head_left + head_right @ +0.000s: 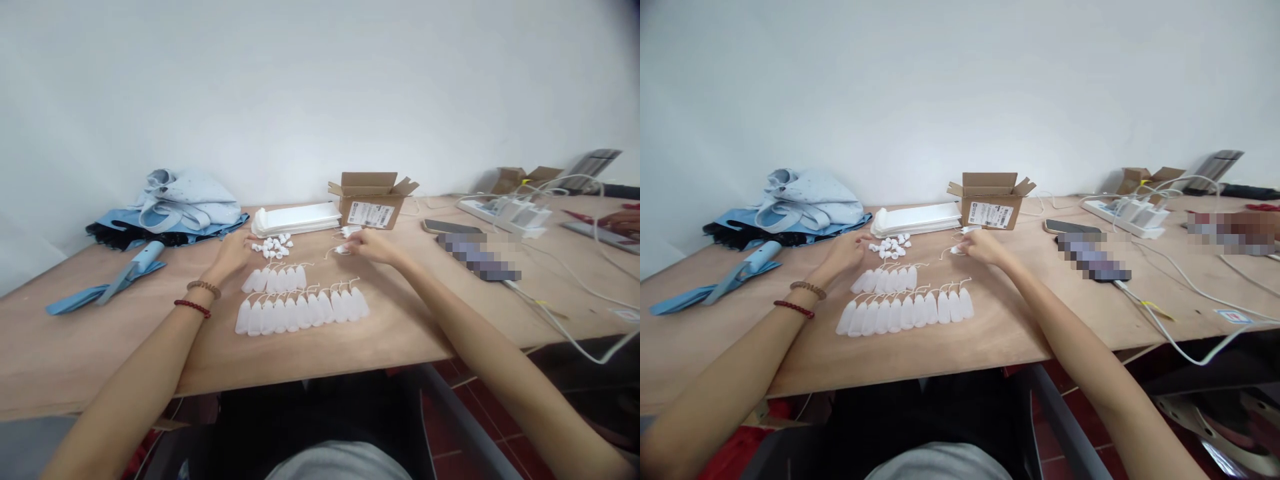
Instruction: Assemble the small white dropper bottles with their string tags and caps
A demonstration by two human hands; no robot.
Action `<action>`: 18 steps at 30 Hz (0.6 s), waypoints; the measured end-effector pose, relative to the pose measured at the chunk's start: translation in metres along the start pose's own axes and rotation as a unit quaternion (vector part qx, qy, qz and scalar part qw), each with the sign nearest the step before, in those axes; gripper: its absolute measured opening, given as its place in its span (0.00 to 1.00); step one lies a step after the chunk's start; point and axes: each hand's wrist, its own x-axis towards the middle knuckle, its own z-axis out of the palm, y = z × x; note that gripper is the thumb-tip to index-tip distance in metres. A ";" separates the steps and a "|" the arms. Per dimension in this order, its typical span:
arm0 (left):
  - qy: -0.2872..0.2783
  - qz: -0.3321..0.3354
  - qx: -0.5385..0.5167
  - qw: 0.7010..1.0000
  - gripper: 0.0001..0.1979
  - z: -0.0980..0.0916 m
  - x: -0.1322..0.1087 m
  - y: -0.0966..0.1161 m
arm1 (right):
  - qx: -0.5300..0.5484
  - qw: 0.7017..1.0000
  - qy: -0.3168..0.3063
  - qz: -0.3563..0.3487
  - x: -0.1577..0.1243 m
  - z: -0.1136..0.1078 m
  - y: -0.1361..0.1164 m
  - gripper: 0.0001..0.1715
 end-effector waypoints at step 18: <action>-0.053 0.009 -0.004 0.999 0.13 0.005 -0.002 0.008 | -0.115 0.989 -0.059 0.074 0.005 -0.008 0.032 0.10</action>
